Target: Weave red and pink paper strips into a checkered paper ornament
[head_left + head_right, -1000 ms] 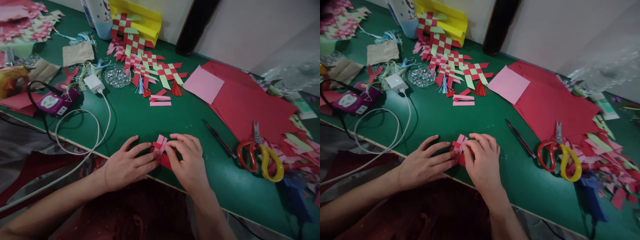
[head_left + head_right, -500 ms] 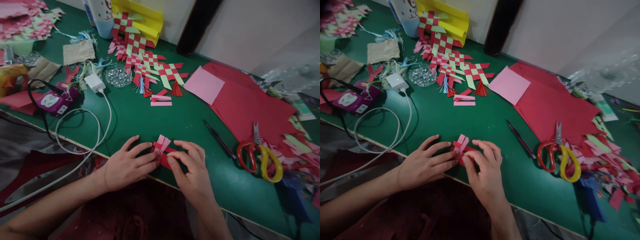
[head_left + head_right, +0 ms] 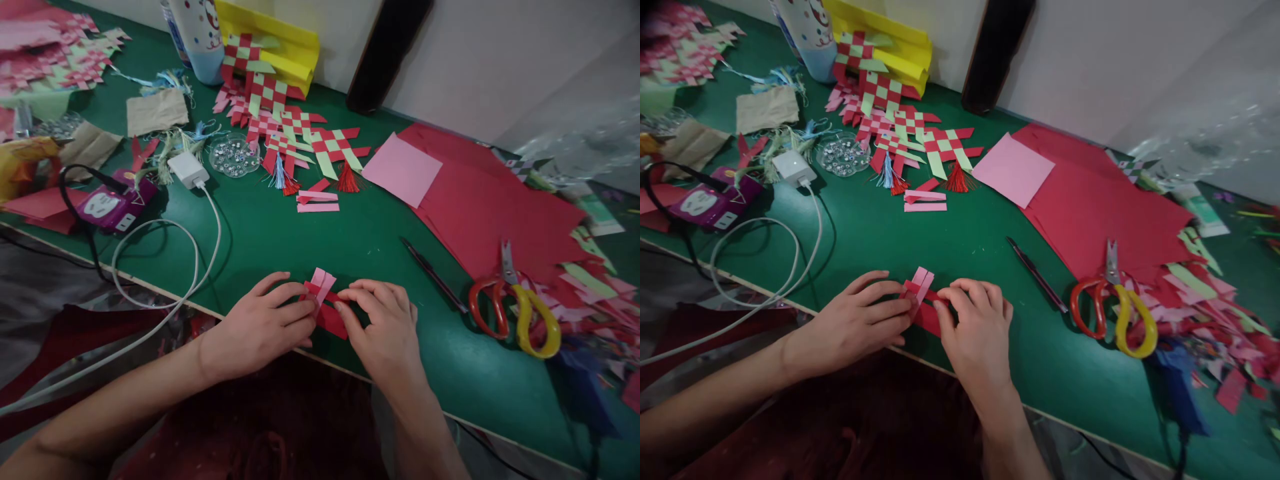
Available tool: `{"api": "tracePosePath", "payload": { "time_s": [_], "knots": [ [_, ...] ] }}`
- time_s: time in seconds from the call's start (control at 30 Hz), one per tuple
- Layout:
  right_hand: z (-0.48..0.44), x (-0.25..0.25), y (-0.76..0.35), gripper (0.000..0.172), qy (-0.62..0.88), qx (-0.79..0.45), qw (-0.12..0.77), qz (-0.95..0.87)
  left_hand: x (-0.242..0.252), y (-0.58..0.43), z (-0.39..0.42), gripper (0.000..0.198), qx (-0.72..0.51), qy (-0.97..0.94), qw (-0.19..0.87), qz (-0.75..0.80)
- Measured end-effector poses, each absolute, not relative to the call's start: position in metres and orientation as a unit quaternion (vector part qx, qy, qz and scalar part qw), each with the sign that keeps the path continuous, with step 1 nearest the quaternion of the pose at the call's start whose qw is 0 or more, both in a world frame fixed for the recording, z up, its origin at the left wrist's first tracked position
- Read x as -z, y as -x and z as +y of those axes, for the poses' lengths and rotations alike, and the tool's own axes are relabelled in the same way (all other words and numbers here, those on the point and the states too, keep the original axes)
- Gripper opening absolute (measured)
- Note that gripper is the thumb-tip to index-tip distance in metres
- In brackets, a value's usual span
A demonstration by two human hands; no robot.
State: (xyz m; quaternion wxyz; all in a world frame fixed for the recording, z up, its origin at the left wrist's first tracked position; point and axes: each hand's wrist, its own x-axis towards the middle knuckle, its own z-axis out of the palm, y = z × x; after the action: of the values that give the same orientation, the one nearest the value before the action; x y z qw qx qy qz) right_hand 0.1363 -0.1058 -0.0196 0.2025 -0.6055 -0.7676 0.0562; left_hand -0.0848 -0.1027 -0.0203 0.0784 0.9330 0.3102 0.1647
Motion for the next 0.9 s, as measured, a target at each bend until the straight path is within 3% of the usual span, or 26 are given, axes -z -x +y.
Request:
{"api": "tracePosePath", "payload": {
  "time_s": [0.4,0.9],
  "knots": [
    [-0.1,0.011,-0.135,0.008,0.598,-0.12,0.161,-0.776,0.029,0.08,-0.103,0.018,-0.202,-0.925,0.096,0.307],
    [-0.088,0.0,-0.136,0.026,0.551,-0.14,0.161,-0.807,0.031,0.083,-0.101,0.016,-0.19,-0.928,0.138,0.291]
  ]
}}
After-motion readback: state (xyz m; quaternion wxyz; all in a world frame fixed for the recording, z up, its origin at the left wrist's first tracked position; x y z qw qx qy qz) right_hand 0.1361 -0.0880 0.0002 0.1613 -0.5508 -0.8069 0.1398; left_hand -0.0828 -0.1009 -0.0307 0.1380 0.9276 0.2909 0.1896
